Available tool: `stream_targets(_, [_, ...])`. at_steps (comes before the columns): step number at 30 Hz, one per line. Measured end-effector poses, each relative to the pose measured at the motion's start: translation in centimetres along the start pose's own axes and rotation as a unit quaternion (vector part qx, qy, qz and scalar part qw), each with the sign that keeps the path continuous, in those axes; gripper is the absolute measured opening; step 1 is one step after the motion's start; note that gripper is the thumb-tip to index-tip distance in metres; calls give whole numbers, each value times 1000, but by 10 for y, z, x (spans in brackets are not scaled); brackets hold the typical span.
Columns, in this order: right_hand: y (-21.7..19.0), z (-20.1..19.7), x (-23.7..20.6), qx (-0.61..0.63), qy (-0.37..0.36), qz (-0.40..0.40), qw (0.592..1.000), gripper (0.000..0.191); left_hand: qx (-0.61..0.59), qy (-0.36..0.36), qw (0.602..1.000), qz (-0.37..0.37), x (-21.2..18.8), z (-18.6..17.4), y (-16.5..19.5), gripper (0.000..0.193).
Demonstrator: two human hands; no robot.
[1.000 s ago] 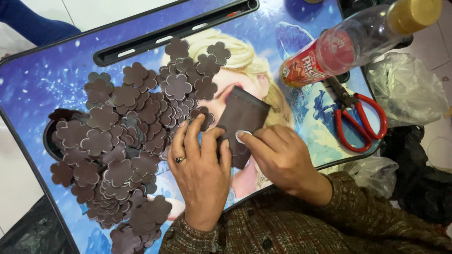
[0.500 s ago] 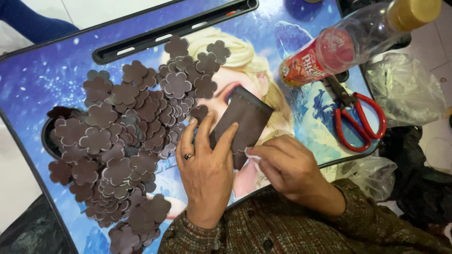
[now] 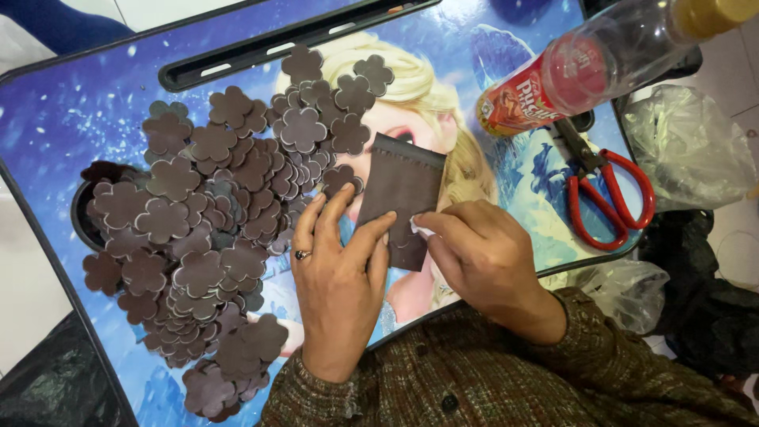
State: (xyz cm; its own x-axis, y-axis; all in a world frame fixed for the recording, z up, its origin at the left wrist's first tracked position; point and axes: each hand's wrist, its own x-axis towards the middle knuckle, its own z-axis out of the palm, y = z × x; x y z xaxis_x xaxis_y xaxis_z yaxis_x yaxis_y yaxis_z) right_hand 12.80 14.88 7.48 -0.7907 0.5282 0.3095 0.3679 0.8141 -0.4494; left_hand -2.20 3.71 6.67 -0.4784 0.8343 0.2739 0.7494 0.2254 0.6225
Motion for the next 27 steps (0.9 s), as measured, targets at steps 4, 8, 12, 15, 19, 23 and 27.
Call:
stream_targets(4, [-4, 3, 1, 15, -14, -93, 995, 32, 7, -1, 1000, 3, 2, -1, 1, 27])
stream_targets(8, [-3, -5, 1, -8, -49, -112, 992, 34, 11, -4, 1000, 5, 2, -3, 1, 31])
stream_targets(12, [-1, -13, 2, 7, -74, -87, 993, 30, 20, -6, 1000, 6, 1, -3, 3, 32])
stream_targets(15, [-3, -7, 4, 7, -57, -98, 994, 32, 21, -8, 1000, 8, 1, -2, 5, 32])
stream_targets(19, [-3, -6, 4, -12, -62, -120, 991, 36, 21, -8, 1000, 11, 1, -2, 3, 31])
stream_targets(23, [2, -16, 3, -1, -103, -99, 990, 35, 32, -17, 999, 11, 1, -1, 3, 32])
stream_targets(27, [-1, -9, 5, 12, -35, -74, 997, 27, 38, -10, 999, 10, 0, 1, 5, 30])
